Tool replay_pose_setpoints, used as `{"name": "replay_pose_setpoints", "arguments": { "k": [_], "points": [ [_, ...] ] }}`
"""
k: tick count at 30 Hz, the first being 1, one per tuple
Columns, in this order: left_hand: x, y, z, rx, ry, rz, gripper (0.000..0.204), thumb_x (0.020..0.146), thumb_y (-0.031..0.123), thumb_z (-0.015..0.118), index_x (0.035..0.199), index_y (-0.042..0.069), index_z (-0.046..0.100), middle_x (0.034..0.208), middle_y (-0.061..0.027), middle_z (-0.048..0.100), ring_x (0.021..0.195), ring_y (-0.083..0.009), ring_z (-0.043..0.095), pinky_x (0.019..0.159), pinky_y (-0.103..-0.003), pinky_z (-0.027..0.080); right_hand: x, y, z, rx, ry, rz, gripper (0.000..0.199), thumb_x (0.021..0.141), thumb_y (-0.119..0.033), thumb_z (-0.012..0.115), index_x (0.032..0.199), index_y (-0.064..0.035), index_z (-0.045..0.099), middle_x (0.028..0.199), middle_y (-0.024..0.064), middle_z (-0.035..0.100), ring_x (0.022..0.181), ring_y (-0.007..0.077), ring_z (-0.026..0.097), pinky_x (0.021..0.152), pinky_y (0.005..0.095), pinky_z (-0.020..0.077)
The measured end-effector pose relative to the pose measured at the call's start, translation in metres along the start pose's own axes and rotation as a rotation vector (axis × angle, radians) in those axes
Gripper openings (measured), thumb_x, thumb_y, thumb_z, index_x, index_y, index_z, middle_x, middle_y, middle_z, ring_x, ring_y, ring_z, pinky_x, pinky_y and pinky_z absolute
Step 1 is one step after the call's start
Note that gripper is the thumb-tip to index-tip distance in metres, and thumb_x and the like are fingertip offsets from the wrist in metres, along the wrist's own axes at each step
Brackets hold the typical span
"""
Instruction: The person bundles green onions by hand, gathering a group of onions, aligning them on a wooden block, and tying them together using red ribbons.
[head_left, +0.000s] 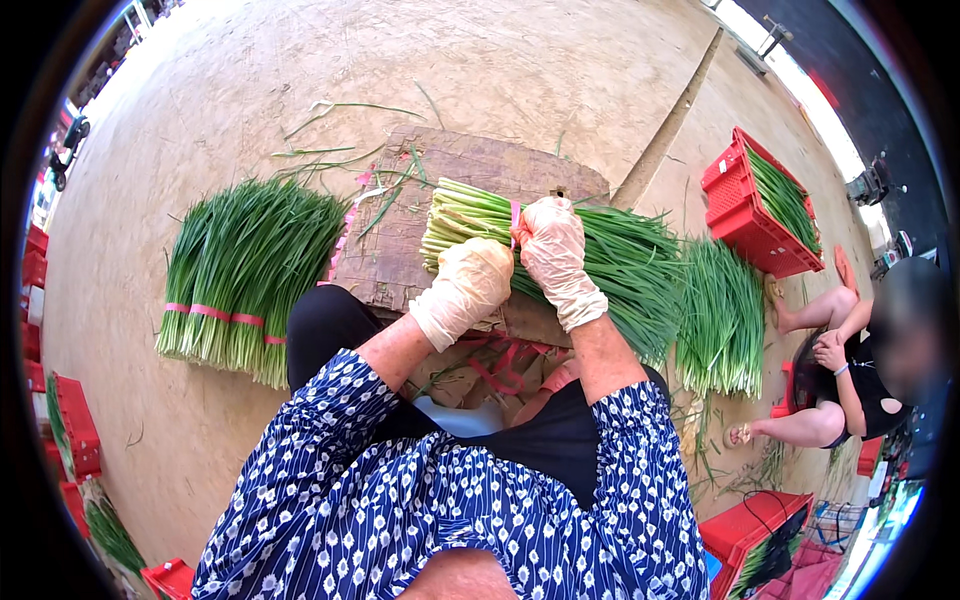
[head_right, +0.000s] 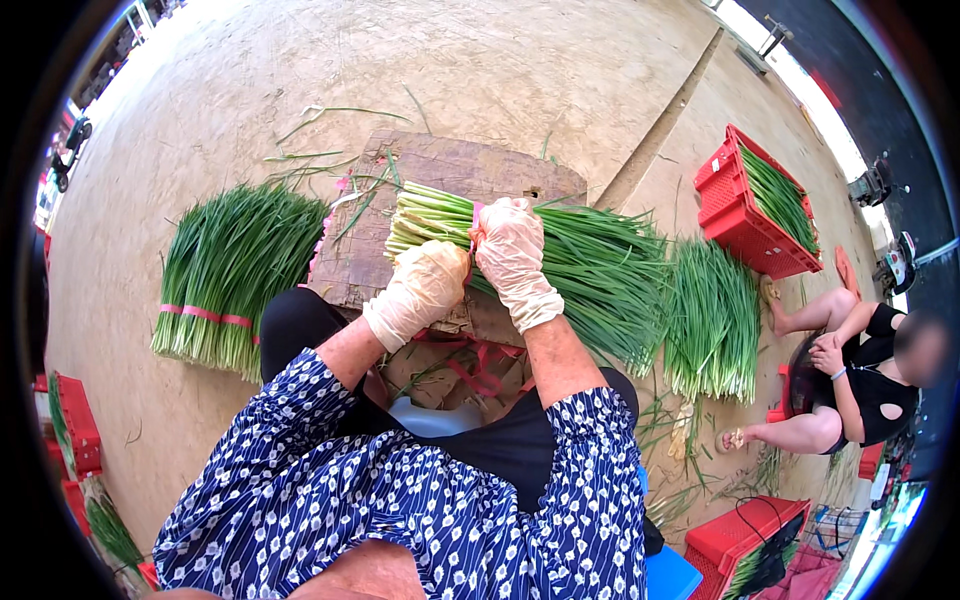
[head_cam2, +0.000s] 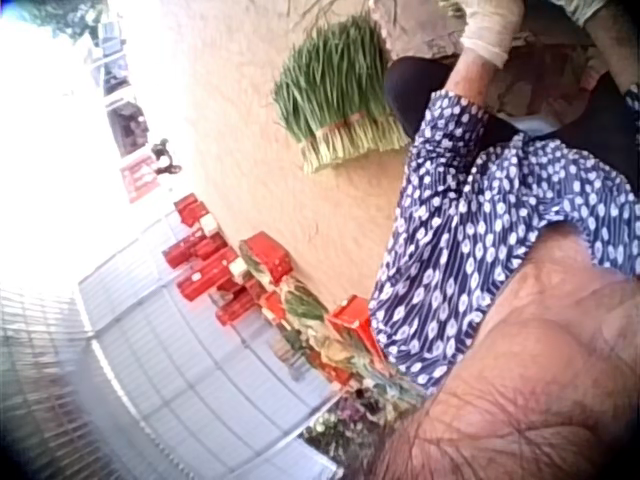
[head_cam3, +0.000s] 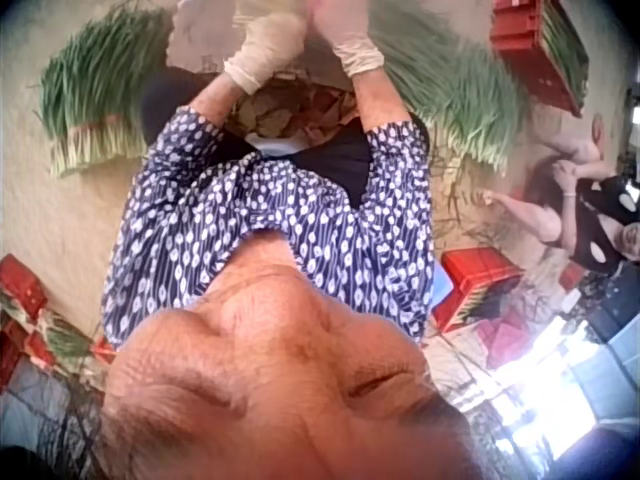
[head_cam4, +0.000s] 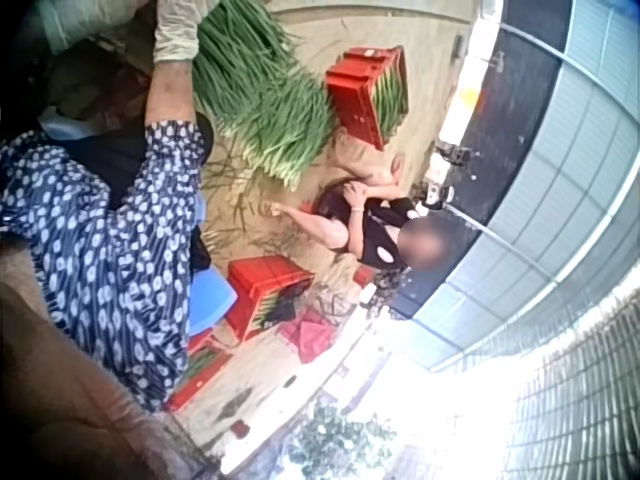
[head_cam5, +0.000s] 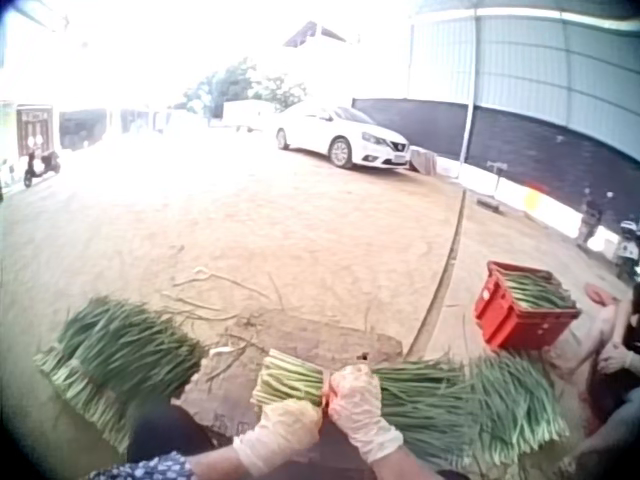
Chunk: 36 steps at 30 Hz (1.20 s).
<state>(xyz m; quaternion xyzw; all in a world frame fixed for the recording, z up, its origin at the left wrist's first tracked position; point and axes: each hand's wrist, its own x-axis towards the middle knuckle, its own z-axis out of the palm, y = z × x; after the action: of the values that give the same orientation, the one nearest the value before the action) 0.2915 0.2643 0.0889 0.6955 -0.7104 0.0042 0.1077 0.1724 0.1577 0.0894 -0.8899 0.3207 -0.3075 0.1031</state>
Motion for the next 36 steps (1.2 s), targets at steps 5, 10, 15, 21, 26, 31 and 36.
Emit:
{"name": "replay_pose_setpoints", "arguments": {
  "k": [5,10,15,21,26,31,36],
  "points": [
    [-0.022,0.005,0.021,0.122,-0.027,0.03,0.013,0.075,0.02,0.064,0.079,0.008,0.07,0.075,-0.0116,0.068,0.072,-0.0283,0.069,0.056,-0.042,0.054,-0.004,0.022,0.024,-0.048,0.115,-0.11,0.014,0.068,-0.016,0.075,0.074,-0.0097,0.063,0.102,0.0099,0.071,0.114,0.0382,0.058,0.095,0.0484,0.0414],
    [-0.042,0.009,0.031,0.124,-0.001,0.039,0.012,0.075,0.019,0.064,0.076,0.008,0.068,0.076,-0.0106,0.066,0.071,-0.0265,0.068,0.055,-0.041,0.054,-0.016,0.029,0.039,-0.022,0.106,-0.048,0.018,0.073,-0.012,0.078,0.082,-0.0093,0.063,0.119,0.0125,0.069,0.124,0.0364,0.057,0.109,0.0533,0.0338],
    [-0.032,-0.014,0.005,-0.485,-0.097,-0.083,0.018,0.087,0.022,0.065,0.08,0.005,0.067,0.078,-0.0194,0.064,0.081,-0.0389,0.064,0.067,-0.048,0.05,-0.019,0.036,0.038,0.113,0.016,0.054,0.027,0.082,-0.016,0.072,0.109,-0.0099,0.069,0.083,0.0076,0.07,0.082,0.028,0.066,0.099,0.0493,0.0424],
    [0.006,-0.042,0.009,-0.823,0.305,0.128,0.016,0.09,0.015,0.064,0.084,0.001,0.068,0.067,-0.0051,0.056,0.058,-0.0219,0.051,0.055,-0.034,0.043,0.017,0.026,0.041,0.152,-0.154,0.172,0.016,0.084,-0.023,0.068,0.093,-0.0092,0.068,0.084,0.018,0.068,0.085,0.0393,0.065,0.073,0.0459,0.049],
    [0.045,-0.02,-0.02,-1.782,-0.142,-0.526,0.018,0.096,0.015,0.054,0.087,0.003,0.065,0.065,0.0016,0.052,0.049,-0.0071,0.039,0.044,-0.021,0.029,0.044,0.036,0.024,0.127,-0.269,0.29,0.023,0.08,-0.03,0.07,0.082,-0.0087,0.063,0.082,0.0203,0.068,0.082,0.042,0.065,0.07,0.0503,0.0487],
    [0.081,-0.051,0.006,-1.96,-0.095,-0.482,0.019,0.097,0.012,0.047,0.083,0.005,0.058,0.065,-0.0012,0.054,0.045,-0.0074,0.033,0.041,-0.024,0.026,0.085,0.033,0.04,-0.167,-0.014,0.121,0.008,0.069,-0.017,0.066,0.073,-0.0099,0.067,0.077,0.0144,0.069,0.079,0.0362,0.069,0.066,0.0475,0.05],
    [0.113,-0.053,0.008,-1.821,-0.043,-0.531,0.017,0.096,0.01,0.05,0.081,0.005,0.056,0.065,-0.0011,0.052,0.045,-0.0066,0.033,0.04,-0.023,0.024,0.112,0.06,0.055,-0.139,0.044,0.136,0.01,0.073,-0.016,0.063,0.075,-0.0097,0.07,0.077,0.0154,0.069,0.076,0.0368,0.069,0.066,0.0472,0.0517]
  ]
}}
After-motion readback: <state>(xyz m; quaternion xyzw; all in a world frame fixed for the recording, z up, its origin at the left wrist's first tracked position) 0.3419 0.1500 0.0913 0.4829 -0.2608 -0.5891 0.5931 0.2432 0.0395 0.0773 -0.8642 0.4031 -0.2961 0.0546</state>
